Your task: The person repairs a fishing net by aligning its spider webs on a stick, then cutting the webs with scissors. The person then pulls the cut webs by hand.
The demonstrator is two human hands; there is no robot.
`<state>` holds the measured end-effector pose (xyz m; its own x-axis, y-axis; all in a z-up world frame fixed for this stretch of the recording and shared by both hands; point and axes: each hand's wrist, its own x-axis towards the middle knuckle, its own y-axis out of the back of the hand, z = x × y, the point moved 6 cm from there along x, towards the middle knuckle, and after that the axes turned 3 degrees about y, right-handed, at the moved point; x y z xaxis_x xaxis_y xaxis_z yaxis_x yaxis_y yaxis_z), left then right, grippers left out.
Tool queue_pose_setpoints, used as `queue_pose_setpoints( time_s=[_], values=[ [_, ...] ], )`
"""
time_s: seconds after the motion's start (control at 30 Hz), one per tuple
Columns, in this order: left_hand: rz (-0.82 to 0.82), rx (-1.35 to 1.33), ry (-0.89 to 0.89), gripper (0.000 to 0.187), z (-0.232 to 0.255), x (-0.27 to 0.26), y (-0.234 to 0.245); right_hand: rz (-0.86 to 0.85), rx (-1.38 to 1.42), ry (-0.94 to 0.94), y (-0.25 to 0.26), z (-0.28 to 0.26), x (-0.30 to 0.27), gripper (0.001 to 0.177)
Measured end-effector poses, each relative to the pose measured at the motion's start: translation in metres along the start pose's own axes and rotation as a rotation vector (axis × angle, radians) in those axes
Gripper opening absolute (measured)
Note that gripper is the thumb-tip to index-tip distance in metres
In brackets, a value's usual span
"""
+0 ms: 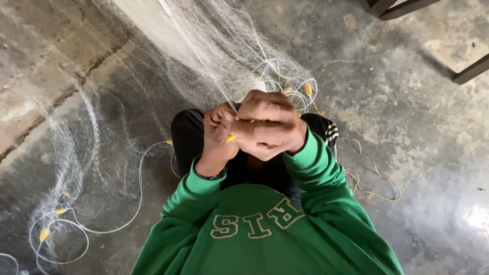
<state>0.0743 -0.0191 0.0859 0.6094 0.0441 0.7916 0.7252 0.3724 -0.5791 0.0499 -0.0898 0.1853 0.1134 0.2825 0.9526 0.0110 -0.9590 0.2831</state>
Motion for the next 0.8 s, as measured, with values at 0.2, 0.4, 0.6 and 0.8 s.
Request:
queue_pose_setpoints(
  time_s=[0.2, 0.4, 0.6, 0.8],
  values=[
    [0.408, 0.524, 0.549, 0.029, 0.021, 0.009, 0.004, 0.126, -0.16, 0.015, 0.028, -0.035, 0.03, 0.042],
    [0.237, 1.094, 0.367, 0.047, 0.041, 0.021, -0.003, 0.519, 0.357, -0.037, 0.097, -0.064, -0.003, 0.023],
    [0.23, 1.223, 0.276, 0.055, 0.042, 0.024, 0.001, 0.002, 0.031, -0.171, 0.054, -0.096, 0.033, 0.011],
    [0.487, 0.693, 0.554, 0.03, 0.023, 0.001, 0.048, -1.133, 0.079, -0.267, -0.005, -0.083, -0.022, 0.041]
  ],
)
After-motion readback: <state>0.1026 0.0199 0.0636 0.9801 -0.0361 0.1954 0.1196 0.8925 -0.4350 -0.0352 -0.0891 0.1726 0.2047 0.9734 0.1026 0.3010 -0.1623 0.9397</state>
